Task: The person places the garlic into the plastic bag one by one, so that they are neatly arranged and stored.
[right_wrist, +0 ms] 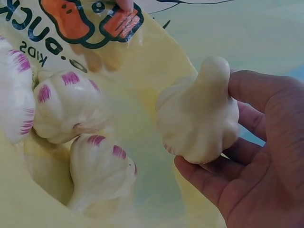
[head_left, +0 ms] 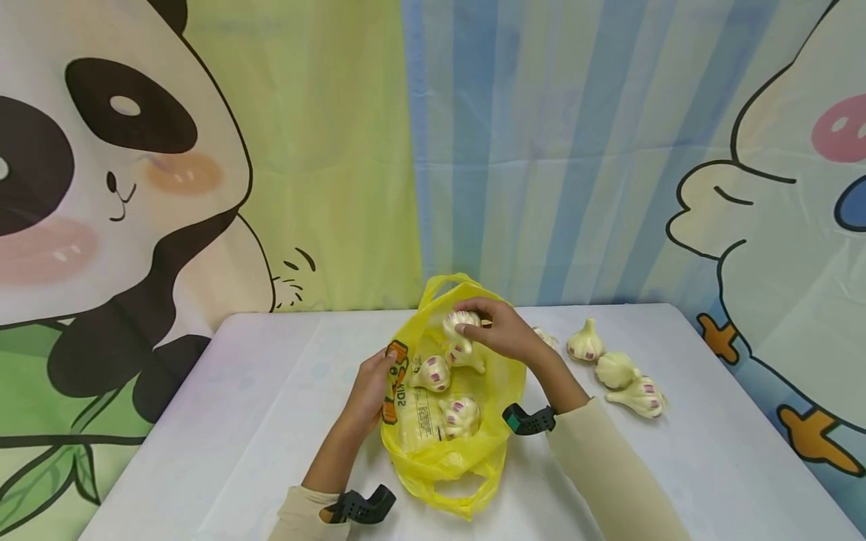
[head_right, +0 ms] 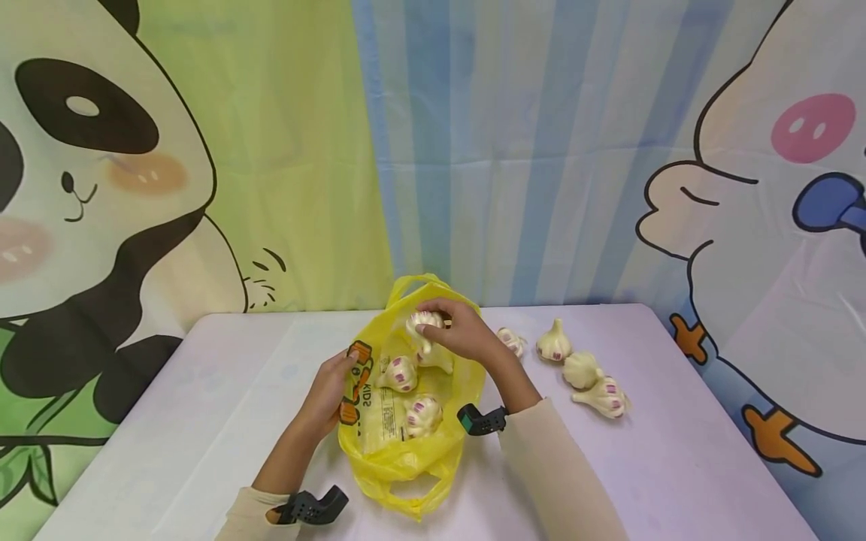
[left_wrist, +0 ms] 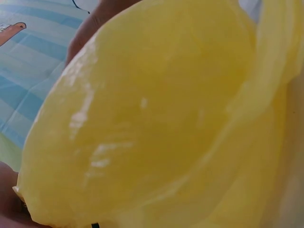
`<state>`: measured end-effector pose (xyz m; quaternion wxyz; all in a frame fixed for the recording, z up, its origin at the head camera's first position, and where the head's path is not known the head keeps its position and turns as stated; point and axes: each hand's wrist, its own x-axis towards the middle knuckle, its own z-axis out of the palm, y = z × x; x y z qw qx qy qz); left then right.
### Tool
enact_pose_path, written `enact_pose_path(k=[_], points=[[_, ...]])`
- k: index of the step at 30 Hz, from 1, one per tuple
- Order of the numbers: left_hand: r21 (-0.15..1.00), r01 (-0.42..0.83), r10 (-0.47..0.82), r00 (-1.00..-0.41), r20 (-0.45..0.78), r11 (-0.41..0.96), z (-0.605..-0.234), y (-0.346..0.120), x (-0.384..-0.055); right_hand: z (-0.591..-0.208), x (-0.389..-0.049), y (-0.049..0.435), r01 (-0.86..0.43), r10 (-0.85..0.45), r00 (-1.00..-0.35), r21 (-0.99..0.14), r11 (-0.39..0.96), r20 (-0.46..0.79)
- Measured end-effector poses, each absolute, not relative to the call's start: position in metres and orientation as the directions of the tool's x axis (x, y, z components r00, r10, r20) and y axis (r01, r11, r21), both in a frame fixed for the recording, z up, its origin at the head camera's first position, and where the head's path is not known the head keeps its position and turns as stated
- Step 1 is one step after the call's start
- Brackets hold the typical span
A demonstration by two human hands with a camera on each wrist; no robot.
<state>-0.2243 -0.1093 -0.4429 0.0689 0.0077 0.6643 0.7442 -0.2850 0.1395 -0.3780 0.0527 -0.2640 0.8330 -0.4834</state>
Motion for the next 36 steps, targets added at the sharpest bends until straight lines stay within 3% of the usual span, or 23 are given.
enact_pose_path(k=[15, 28, 36], points=[[0.991, -0.098, 0.119, -0.989, -0.087, -0.096, -0.444, -0.110, -0.224, -0.386, -0.281, 0.142, -0.402, -0.514, -0.845, -0.811, 0.425, 0.150], [0.990, -0.096, 0.121, -0.989, -0.083, -0.106, -0.444, -0.109, -0.225, -0.389, -0.280, 0.141, -0.347, -0.530, -0.839, -0.876, 0.337, 0.128], [0.990, -0.096, 0.123, -0.989, -0.082, -0.108, -0.445, -0.108, -0.226, -0.366, -0.262, 0.141, -0.359, -0.532, -0.836, -0.867, 0.347, 0.133]])
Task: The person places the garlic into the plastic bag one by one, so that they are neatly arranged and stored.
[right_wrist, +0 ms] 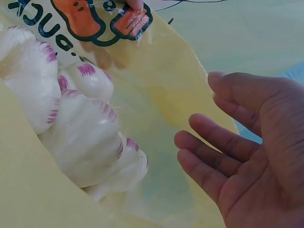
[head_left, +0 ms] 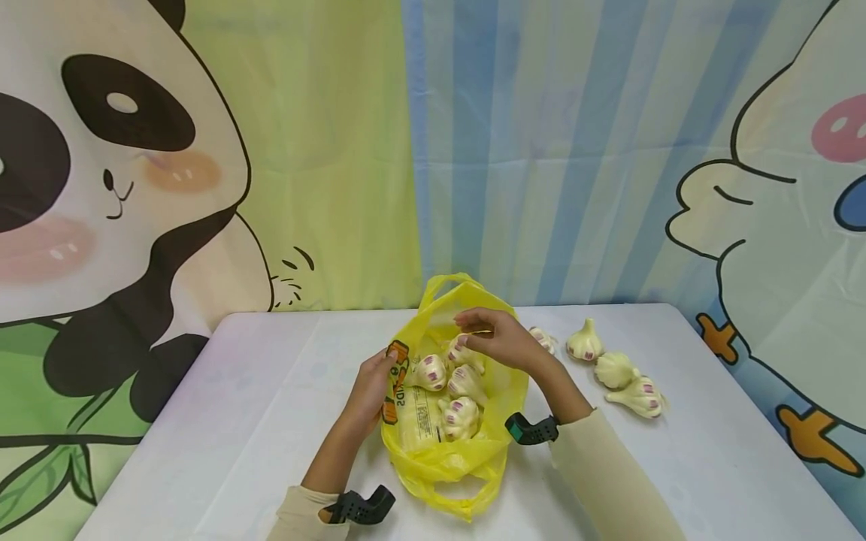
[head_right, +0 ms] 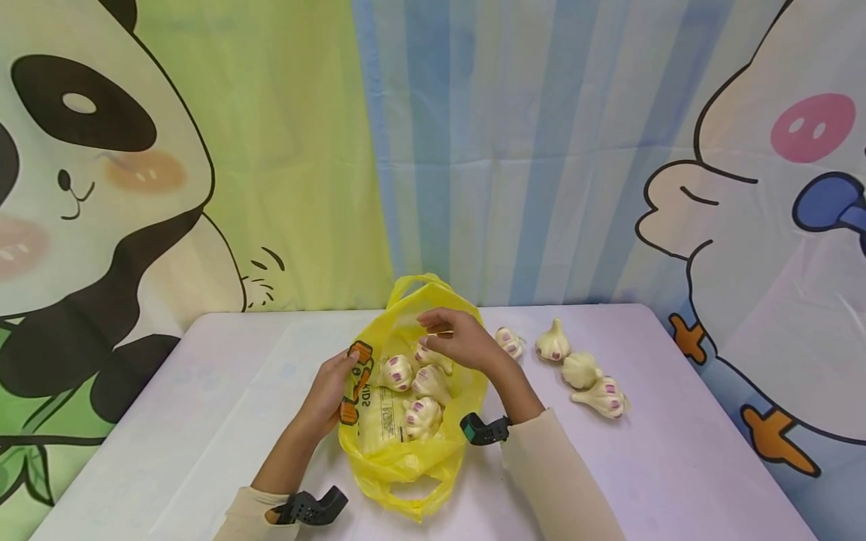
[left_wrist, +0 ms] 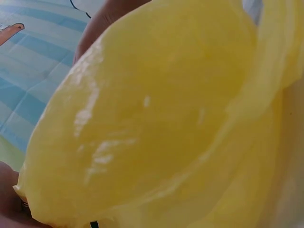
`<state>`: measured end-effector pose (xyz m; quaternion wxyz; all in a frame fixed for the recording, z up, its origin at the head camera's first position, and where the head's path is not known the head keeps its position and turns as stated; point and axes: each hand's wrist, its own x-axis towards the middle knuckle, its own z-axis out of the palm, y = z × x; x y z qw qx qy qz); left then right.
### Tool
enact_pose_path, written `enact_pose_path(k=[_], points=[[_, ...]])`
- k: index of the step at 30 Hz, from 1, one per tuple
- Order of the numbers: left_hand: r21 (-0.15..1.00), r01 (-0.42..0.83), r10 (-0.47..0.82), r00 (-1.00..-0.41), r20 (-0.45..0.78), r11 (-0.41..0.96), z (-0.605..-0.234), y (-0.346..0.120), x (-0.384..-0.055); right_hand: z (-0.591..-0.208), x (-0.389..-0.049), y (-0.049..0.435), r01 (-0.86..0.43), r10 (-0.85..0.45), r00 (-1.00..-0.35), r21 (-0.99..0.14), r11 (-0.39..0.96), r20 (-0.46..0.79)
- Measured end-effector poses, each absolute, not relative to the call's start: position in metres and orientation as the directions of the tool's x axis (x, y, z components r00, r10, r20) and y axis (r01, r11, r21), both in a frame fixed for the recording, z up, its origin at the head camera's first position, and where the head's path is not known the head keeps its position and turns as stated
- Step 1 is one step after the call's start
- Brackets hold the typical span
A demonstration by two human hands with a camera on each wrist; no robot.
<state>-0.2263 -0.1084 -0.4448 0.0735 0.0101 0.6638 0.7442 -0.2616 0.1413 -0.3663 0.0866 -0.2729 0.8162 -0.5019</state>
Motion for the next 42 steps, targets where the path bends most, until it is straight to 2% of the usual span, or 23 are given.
enact_pose_path(k=[8, 14, 18, 25, 42], points=[[0.990, -0.098, 0.121, -0.989, -0.086, -0.098, -0.442, -0.108, -0.225, -0.361, -0.263, 0.163, -0.397, -0.429, -0.866, -0.876, 0.275, 0.257], [0.991, -0.103, 0.106, -0.990, -0.094, -0.090, -0.443, -0.109, -0.224, -0.359, -0.262, 0.175, -0.429, -0.400, -0.862, -0.867, 0.252, 0.311], [0.990, -0.113, 0.109, -0.989, -0.103, -0.085, -0.443, -0.109, -0.224, -0.362, -0.263, 0.181, -0.423, -0.357, -0.879, -0.862, 0.279, 0.316], [0.989, -0.115, 0.119, -0.987, -0.103, -0.092, -0.441, -0.108, -0.223, -0.344, -0.243, 0.184, -0.360, -0.244, -0.927, -0.857, 0.368, 0.285], [0.991, -0.106, 0.129, -0.987, -0.094, -0.085, -0.441, -0.106, -0.223, -0.384, -0.257, 0.224, -0.300, -0.128, -0.954, -0.873, 0.384, 0.272]])
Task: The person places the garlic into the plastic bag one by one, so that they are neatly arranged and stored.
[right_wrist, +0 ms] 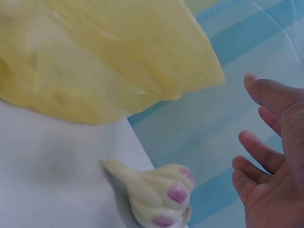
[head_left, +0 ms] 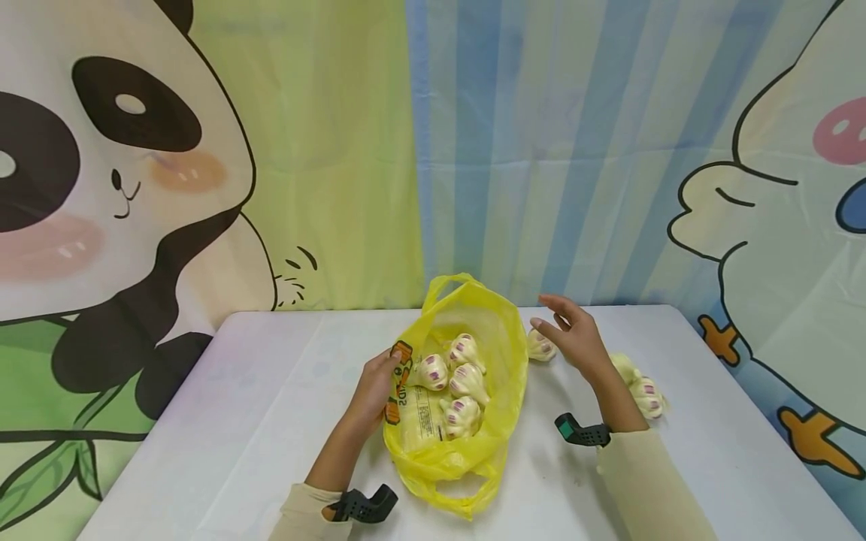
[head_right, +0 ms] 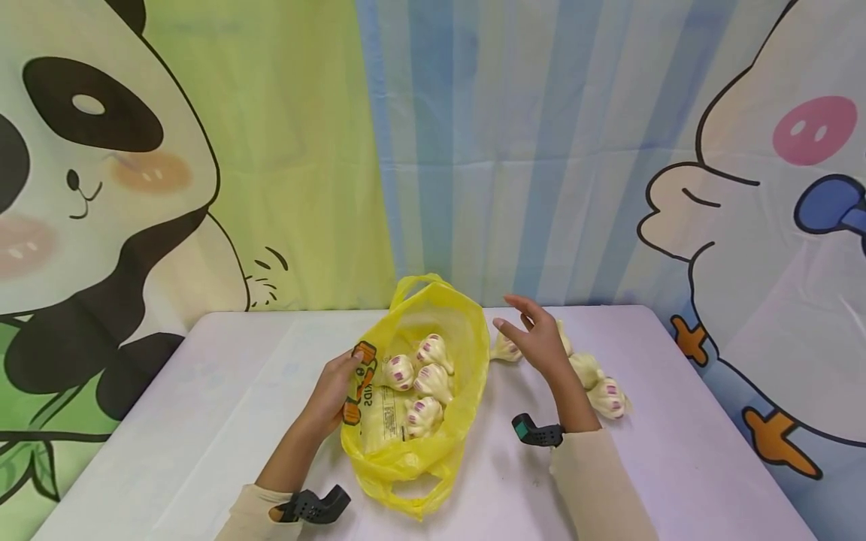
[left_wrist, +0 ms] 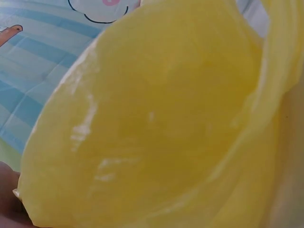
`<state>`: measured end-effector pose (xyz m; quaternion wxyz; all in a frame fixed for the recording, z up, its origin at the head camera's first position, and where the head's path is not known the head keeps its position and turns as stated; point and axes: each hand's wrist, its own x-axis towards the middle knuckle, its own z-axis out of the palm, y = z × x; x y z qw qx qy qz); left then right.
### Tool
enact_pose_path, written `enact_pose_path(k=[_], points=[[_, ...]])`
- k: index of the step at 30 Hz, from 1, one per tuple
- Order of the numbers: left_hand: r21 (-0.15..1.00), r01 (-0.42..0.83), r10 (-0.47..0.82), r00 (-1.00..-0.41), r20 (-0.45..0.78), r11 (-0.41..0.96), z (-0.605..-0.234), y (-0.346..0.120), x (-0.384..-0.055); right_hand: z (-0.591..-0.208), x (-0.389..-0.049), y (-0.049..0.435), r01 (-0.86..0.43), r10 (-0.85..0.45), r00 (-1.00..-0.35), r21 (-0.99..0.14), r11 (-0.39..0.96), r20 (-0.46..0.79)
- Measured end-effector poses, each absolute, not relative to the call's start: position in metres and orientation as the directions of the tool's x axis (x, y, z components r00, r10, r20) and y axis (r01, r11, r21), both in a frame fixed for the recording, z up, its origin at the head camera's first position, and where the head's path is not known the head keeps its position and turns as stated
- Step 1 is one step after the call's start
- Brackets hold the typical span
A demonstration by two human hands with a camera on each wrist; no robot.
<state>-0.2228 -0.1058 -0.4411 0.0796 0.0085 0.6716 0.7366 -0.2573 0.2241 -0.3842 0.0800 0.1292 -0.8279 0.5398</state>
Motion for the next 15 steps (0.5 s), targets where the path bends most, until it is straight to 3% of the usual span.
enact_pose_path(k=[15], points=[[0.988, -0.118, 0.124, -0.987, -0.105, -0.104, -0.441, -0.106, -0.223, -0.417, -0.264, 0.228, -0.234, -0.116, -0.972, -0.886, 0.401, 0.205]])
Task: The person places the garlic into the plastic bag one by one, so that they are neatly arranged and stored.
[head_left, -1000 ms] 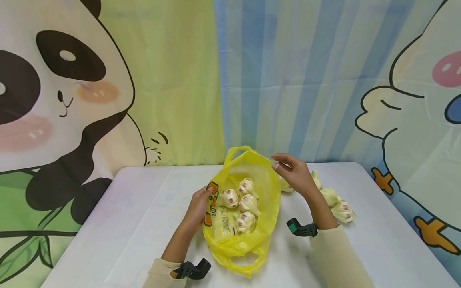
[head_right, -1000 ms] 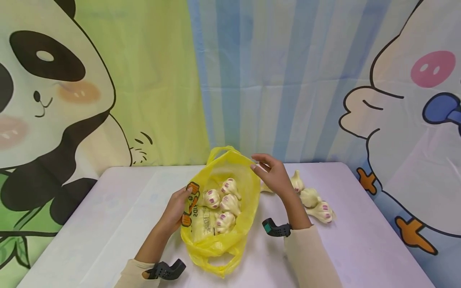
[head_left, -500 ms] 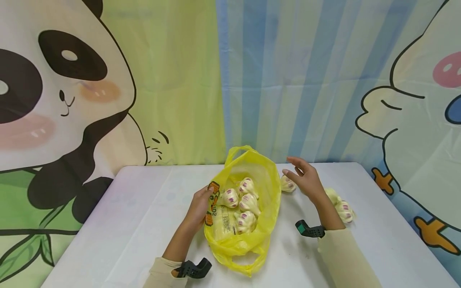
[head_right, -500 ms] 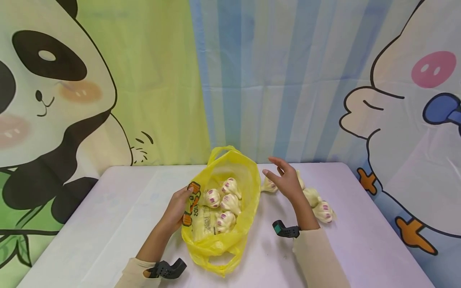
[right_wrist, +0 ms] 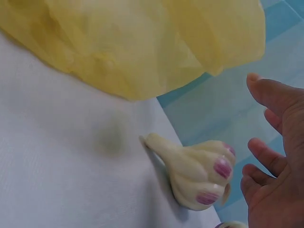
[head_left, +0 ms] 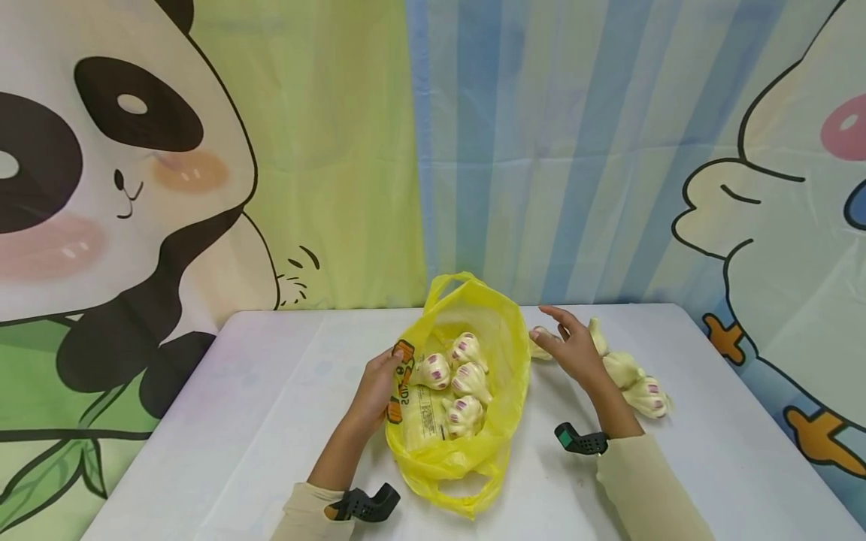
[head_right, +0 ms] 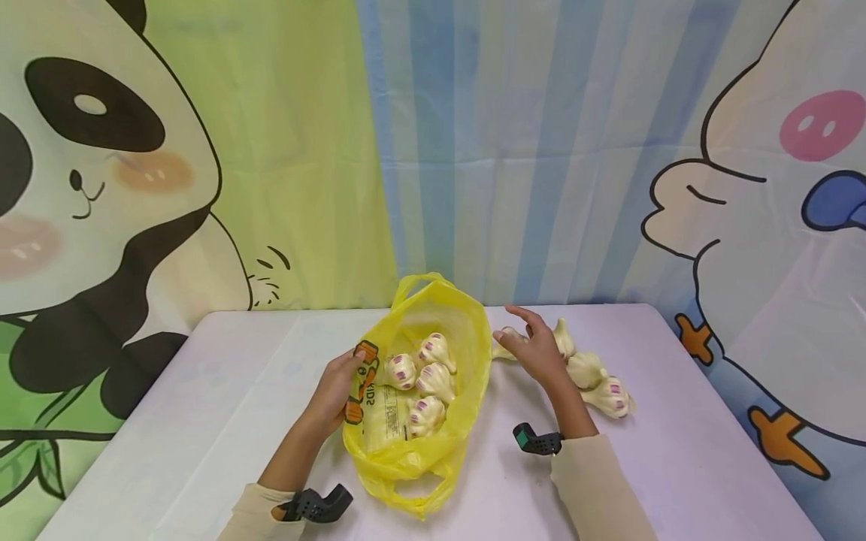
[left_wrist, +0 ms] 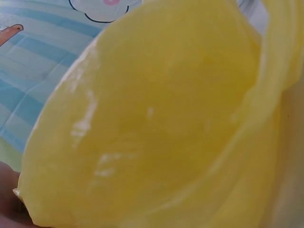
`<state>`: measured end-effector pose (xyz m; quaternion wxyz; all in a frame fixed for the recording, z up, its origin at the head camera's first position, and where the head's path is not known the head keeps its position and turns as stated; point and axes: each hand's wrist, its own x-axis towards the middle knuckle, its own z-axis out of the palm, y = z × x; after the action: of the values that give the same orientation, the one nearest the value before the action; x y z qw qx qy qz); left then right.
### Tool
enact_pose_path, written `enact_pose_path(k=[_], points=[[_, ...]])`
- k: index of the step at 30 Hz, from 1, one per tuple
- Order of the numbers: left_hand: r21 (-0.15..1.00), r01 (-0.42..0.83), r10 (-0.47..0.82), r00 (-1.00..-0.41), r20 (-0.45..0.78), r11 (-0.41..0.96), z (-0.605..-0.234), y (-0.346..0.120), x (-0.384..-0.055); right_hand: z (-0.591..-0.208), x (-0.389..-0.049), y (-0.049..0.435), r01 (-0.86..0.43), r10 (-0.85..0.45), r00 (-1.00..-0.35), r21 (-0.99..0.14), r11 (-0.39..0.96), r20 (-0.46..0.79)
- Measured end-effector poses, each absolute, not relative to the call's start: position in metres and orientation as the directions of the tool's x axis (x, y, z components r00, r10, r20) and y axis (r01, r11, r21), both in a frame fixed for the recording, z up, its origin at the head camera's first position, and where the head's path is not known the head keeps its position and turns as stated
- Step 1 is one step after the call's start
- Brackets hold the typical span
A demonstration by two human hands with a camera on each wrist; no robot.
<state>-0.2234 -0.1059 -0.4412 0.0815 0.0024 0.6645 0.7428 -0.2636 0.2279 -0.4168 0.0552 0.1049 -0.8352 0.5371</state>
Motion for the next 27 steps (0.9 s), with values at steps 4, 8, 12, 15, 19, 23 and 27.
enact_pose_path(k=[4, 8, 12, 15, 19, 23, 27], points=[[0.988, -0.110, 0.121, -0.988, -0.097, -0.106, -0.440, -0.106, -0.222, -0.437, -0.275, 0.235, -0.234, -0.109, -0.972, -0.884, 0.405, 0.207], [0.989, -0.106, 0.116, -0.989, -0.094, -0.107, -0.439, -0.105, -0.222, -0.452, -0.284, 0.241, -0.237, -0.111, -0.971, -0.876, 0.420, 0.210], [0.989, -0.109, 0.110, -0.989, -0.097, -0.102, -0.439, -0.105, -0.223, -0.460, -0.287, 0.244, -0.210, -0.114, -0.978, -0.870, 0.446, 0.178], [0.989, -0.110, 0.107, -0.989, -0.100, -0.099, -0.439, -0.105, -0.223, -0.463, -0.288, 0.244, -0.188, -0.107, -0.982, -0.863, 0.469, 0.156], [0.989, -0.111, 0.103, -0.990, -0.101, -0.095, -0.439, -0.105, -0.223, -0.467, -0.288, 0.244, -0.181, -0.108, -0.983, -0.852, 0.491, 0.147], [0.989, -0.111, 0.106, -0.989, -0.101, -0.094, -0.440, -0.105, -0.223, -0.472, -0.288, 0.244, -0.205, -0.128, -0.978, -0.840, 0.503, 0.162], [0.990, -0.108, 0.107, -0.989, -0.097, -0.095, -0.440, -0.106, -0.223, -0.479, -0.291, 0.245, -0.230, -0.144, -0.973, -0.826, 0.515, 0.181]])
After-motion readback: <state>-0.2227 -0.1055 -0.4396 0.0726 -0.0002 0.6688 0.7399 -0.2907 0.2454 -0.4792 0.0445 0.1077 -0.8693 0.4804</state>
